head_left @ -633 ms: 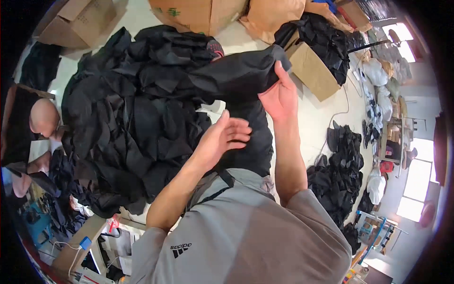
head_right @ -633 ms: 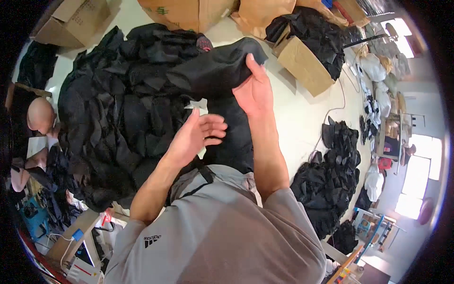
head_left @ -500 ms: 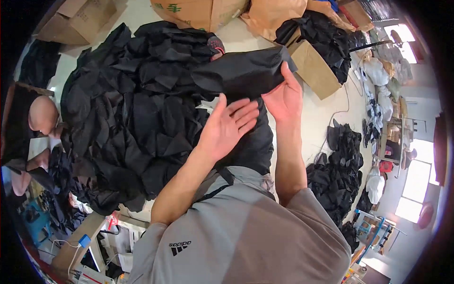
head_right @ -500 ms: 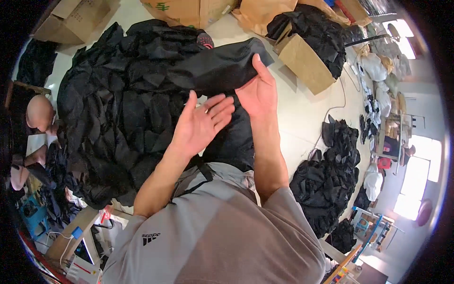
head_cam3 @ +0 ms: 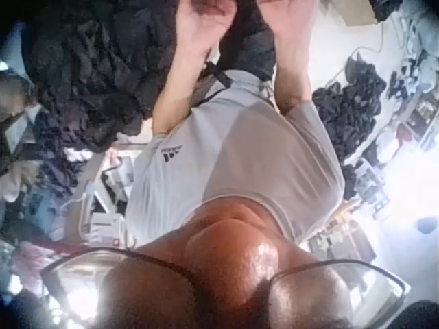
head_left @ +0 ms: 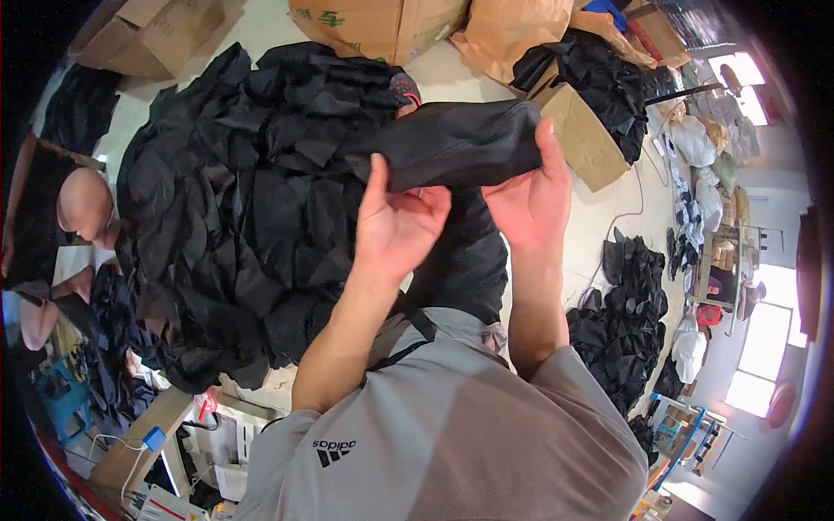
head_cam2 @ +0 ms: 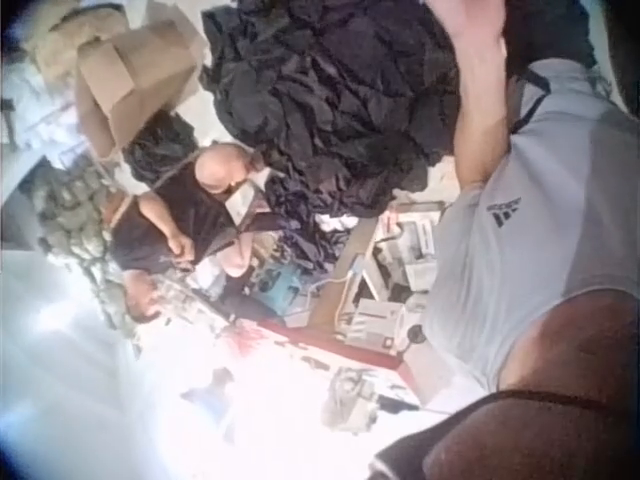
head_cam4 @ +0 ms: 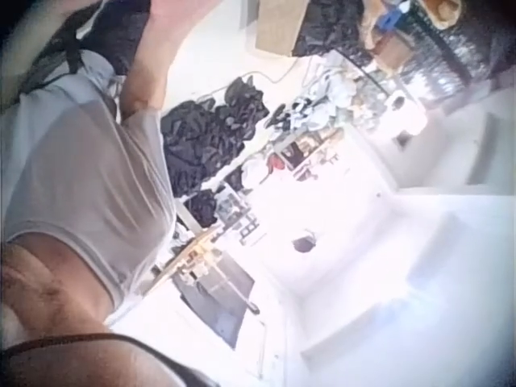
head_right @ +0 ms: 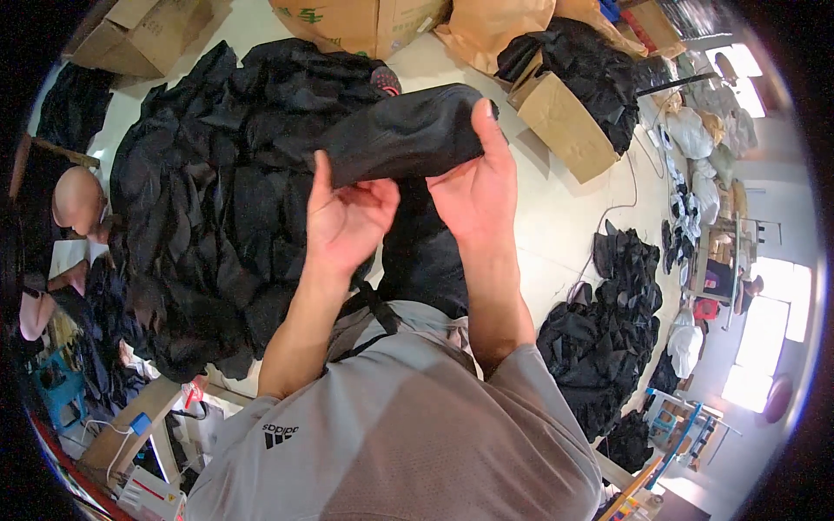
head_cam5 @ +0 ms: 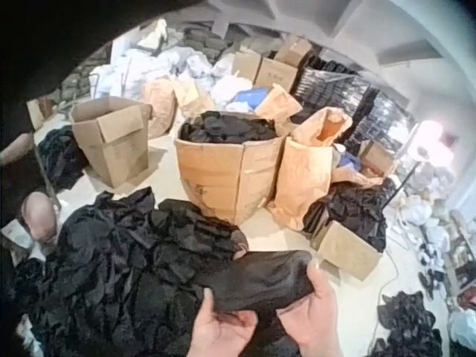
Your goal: Inspecting and turning over black fabric pieces in a production facility.
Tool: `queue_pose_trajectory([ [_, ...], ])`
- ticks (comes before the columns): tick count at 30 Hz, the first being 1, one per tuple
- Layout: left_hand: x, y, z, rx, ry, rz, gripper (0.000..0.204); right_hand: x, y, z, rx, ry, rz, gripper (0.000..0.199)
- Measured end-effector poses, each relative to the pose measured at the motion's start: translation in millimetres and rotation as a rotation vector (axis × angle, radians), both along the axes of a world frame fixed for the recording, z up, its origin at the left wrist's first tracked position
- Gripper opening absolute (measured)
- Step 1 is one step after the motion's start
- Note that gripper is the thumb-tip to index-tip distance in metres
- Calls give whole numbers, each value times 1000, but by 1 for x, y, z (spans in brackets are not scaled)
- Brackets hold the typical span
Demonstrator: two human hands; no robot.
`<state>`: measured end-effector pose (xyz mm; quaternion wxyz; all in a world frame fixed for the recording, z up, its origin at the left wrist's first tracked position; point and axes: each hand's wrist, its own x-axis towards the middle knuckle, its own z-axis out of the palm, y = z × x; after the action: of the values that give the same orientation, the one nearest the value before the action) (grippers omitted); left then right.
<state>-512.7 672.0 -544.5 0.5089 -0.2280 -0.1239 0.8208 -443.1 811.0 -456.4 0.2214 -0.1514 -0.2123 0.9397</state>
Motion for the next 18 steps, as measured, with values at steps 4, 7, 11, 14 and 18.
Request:
queue_pose_trajectory([
  [4, -19, -25, -9, 74, 151, 80, 42, -1, -17, 4, 288, 42, -65, 36],
  [7, -29, -45, -13, 50, 180, 189, 46, -2, -30, 6, 362, 43, -66, 38],
  [11, -42, -72, -16, 68, 175, 292, 51, -10, -45, 8, 390, 134, 37, 43],
  [14, -52, -91, -18, 112, 196, 347, 51, -20, -57, 9, 341, 117, 94, 46],
  [18, -60, -125, -18, -5, 167, 431, 50, -27, -76, 8, 310, 17, 86, 29],
])
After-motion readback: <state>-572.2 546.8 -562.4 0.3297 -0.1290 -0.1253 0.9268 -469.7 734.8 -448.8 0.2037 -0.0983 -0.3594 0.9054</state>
